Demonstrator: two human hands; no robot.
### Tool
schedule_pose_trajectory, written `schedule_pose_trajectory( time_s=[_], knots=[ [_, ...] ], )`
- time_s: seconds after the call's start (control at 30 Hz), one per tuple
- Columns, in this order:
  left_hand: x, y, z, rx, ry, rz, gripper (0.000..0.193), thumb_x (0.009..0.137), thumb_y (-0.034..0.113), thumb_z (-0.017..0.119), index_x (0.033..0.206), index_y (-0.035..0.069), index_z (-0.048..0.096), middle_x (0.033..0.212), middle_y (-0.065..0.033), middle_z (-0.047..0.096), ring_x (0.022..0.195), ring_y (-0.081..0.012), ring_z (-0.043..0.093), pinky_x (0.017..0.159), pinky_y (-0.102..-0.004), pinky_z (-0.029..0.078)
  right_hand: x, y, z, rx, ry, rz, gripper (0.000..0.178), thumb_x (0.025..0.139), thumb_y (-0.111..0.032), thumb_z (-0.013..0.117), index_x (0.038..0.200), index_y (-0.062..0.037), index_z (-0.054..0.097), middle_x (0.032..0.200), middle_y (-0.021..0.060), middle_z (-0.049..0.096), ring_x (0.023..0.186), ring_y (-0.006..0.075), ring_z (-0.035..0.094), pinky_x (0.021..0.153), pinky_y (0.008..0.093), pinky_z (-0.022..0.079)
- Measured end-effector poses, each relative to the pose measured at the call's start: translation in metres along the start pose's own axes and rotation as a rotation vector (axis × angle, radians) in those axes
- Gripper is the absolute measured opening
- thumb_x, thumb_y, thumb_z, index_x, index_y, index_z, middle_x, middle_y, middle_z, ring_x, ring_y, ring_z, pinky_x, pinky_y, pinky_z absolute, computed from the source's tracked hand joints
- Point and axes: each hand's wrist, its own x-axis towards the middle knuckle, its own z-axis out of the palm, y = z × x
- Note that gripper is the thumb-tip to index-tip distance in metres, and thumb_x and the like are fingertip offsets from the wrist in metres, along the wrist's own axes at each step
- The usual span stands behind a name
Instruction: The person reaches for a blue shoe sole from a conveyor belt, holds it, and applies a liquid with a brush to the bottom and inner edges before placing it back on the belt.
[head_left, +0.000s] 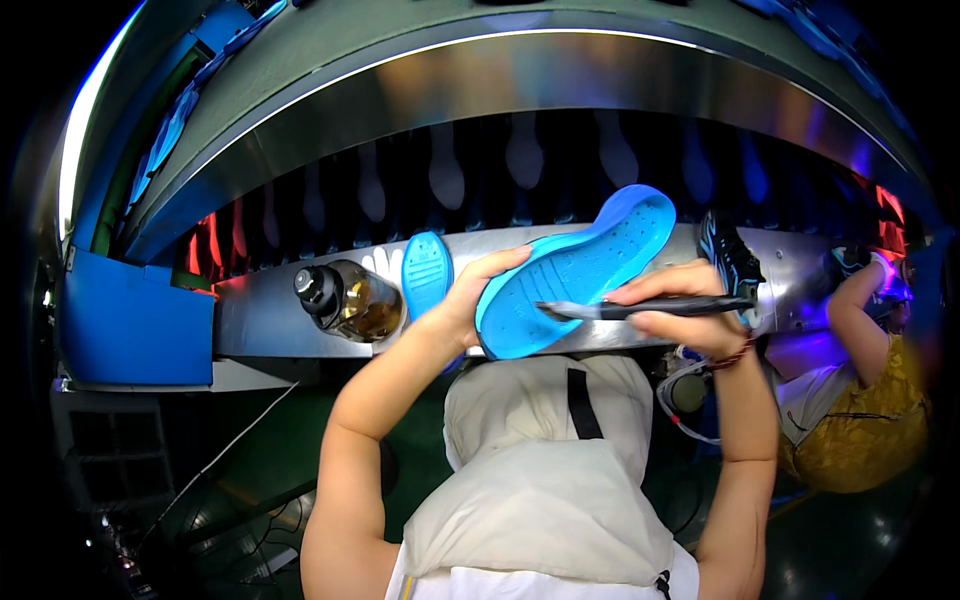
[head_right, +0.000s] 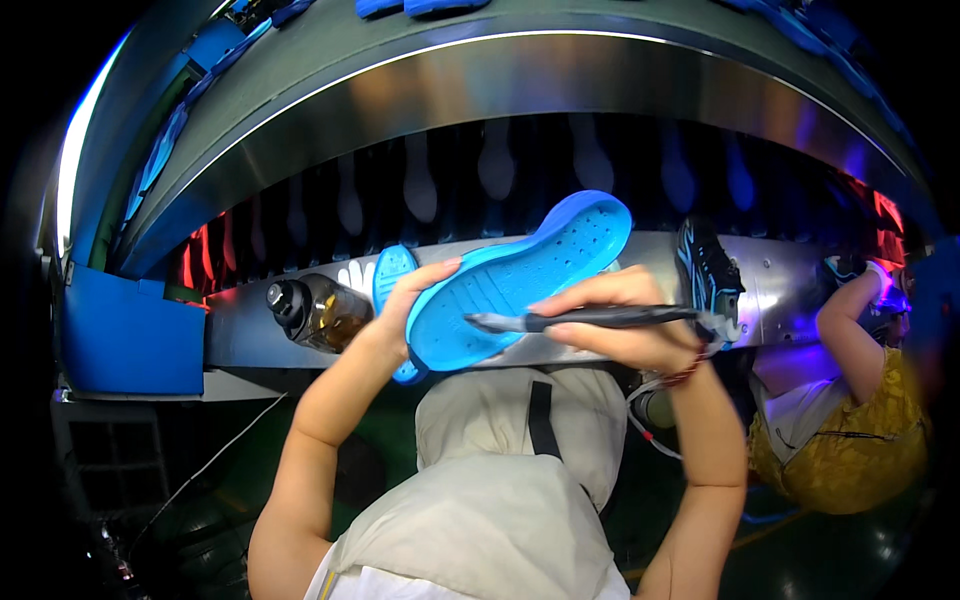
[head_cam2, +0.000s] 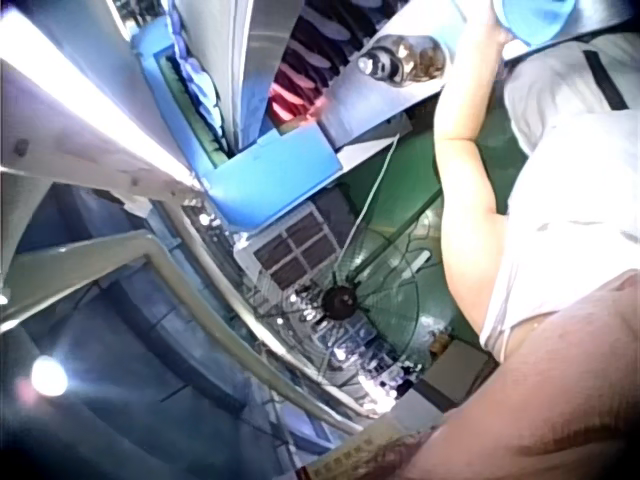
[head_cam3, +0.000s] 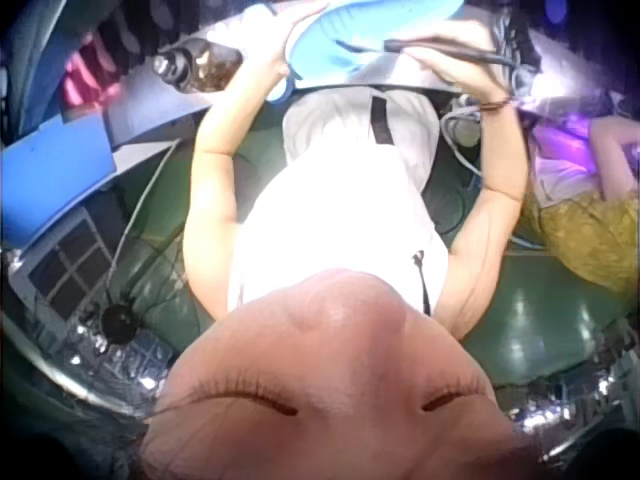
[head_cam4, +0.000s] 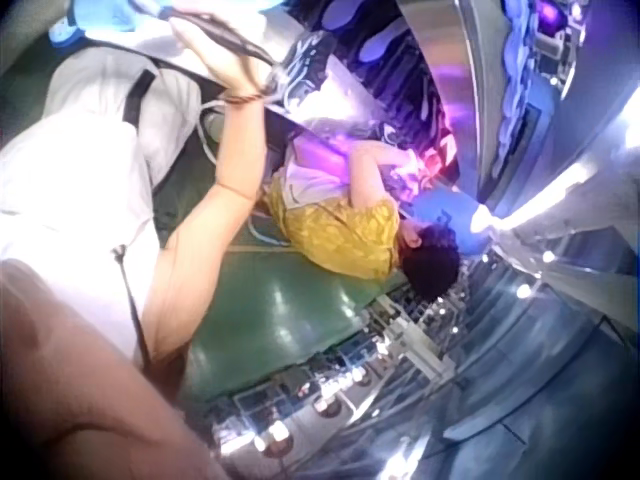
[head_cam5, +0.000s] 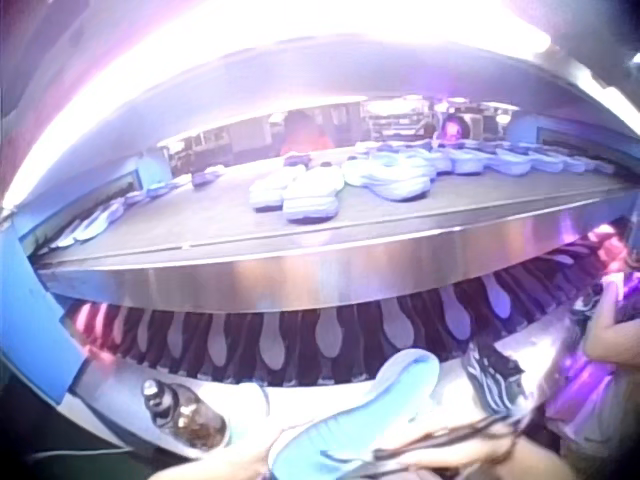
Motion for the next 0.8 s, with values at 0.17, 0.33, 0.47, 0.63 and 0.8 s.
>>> schedule_pose_trajectory(
  time_s=[0.17, 0.33, 0.47, 0.63, 0.8],
  knots=[
    [0.011, -0.01, -0.007, -0.197, -0.082, 0.037, 0.06, 0.08, 0.041, 0.052, 0.126, 0.005, 0.041, 0.121, -0.0211, 0.047, 0.101, -0.0363, 0.053, 0.081, -0.0505, 0.047, 0.0, 0.062, -0.015, 0.14, 0.377, 0.101, 0.014, 0.081, -0.008, 0.057, 0.087, 0.0025, 0.064, 0.072, 0.0064, 0.063, 0.053, 0.007, 0.054, 0.049, 0.0193, 0.044],
    [0.01, -0.015, -0.015, -0.179, -0.026, 0.106, 0.058, 0.08, 0.037, 0.053, 0.124, 0.001, 0.041, 0.111, -0.0195, 0.054, 0.095, -0.0304, 0.058, 0.082, -0.0414, 0.049, 0.006, 0.086, -0.001, -0.056, 0.849, 0.086, 0.01, 0.08, -0.006, 0.06, 0.085, 0.0008, 0.064, 0.07, 0.0047, 0.061, 0.053, 0.0081, 0.055, 0.05, 0.0187, 0.043],
    [0.021, -0.024, -0.031, -0.2, -0.062, 0.116, 0.057, 0.082, 0.038, 0.049, 0.127, 0.005, 0.039, 0.119, -0.02, 0.048, 0.102, -0.0331, 0.054, 0.084, -0.0492, 0.045, 0.011, 0.074, 0.053, -0.619, 0.74, -0.222, 0.01, 0.072, -0.001, 0.063, 0.083, 0.0007, 0.062, 0.076, 0.0161, 0.062, 0.066, 0.0287, 0.062, 0.059, 0.0307, 0.049],
    [0.001, -0.021, -0.043, -0.134, 0.007, 0.192, 0.057, 0.082, 0.036, 0.052, 0.126, 0.001, 0.039, 0.114, -0.0163, 0.053, 0.098, -0.0251, 0.056, 0.083, -0.0364, 0.047, -0.002, 0.027, 0.085, -0.309, 0.285, -0.305, 0.009, 0.068, 0.002, 0.062, 0.078, 0.0025, 0.062, 0.07, 0.0155, 0.063, 0.059, 0.0249, 0.063, 0.055, 0.0286, 0.05],
    [-0.073, 0.001, -0.041, 0.045, 0.044, 0.545, 0.053, 0.081, 0.032, 0.049, 0.121, -0.003, 0.045, 0.111, -0.018, 0.055, 0.099, -0.0262, 0.056, 0.087, -0.0353, 0.044, -0.016, 0.013, 0.056, 0.672, 0.354, -0.115, 0.016, 0.078, -0.01, 0.057, 0.079, 0.0053, 0.061, 0.079, 0.021, 0.063, 0.046, 0.0122, 0.054, 0.041, 0.0183, 0.042]
  ],
)
